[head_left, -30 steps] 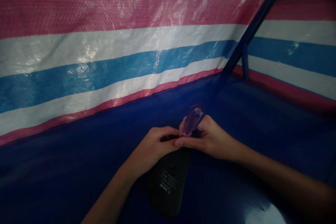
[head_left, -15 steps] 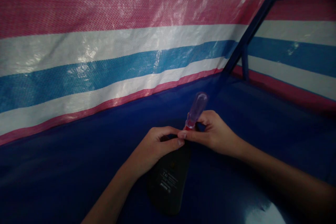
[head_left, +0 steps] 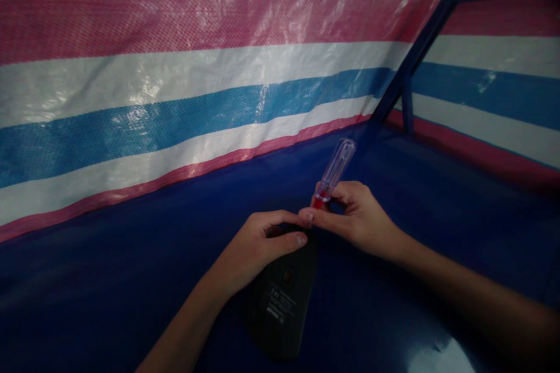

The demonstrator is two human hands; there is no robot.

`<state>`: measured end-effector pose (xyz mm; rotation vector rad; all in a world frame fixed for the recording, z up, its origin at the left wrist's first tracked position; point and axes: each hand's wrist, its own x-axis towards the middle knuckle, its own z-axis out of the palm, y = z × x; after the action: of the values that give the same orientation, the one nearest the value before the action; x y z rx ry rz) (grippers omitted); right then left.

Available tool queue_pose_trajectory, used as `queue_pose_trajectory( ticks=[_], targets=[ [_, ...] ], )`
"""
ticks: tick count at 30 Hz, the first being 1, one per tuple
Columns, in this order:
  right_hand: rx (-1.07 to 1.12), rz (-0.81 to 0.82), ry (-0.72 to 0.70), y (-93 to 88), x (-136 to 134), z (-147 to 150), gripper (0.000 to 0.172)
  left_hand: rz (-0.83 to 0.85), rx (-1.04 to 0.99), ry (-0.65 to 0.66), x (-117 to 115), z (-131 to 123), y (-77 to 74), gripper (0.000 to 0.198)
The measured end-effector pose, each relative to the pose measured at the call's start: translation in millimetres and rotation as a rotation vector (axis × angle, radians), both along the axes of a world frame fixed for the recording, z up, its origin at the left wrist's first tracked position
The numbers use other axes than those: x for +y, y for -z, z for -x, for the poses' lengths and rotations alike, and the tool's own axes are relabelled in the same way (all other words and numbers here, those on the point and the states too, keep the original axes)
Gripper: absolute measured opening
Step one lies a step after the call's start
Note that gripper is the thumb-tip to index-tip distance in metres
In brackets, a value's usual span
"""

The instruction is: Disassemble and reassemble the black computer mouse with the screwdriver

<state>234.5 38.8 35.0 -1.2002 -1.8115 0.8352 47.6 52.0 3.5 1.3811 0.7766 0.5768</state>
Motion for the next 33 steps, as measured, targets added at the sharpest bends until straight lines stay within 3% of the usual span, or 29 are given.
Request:
queue_pose_trajectory(
  ticks=[12,21,27,33],
  targets=[
    [0.068,-0.068,-0.001,-1.8,-1,1,0.019,-0.042,0.037,-0.005,1,-1,-2.1,0.023],
    [0.067,-0.108,0.155,3.7,3,-1,0.030,-0.070,0.102,0.006,0,0,-7.9,0.020],
    [-0.241,-0.092,0.129,4.9,8,-3,0.038,-0.109,0.130,-0.025,-1,0,-8.2,0.026],
    [-0.649,0.009,-0.002,7.7,11,-1,0.040,-0.100,0.126,-0.041,0,0,-7.5,0.028]
  ],
)
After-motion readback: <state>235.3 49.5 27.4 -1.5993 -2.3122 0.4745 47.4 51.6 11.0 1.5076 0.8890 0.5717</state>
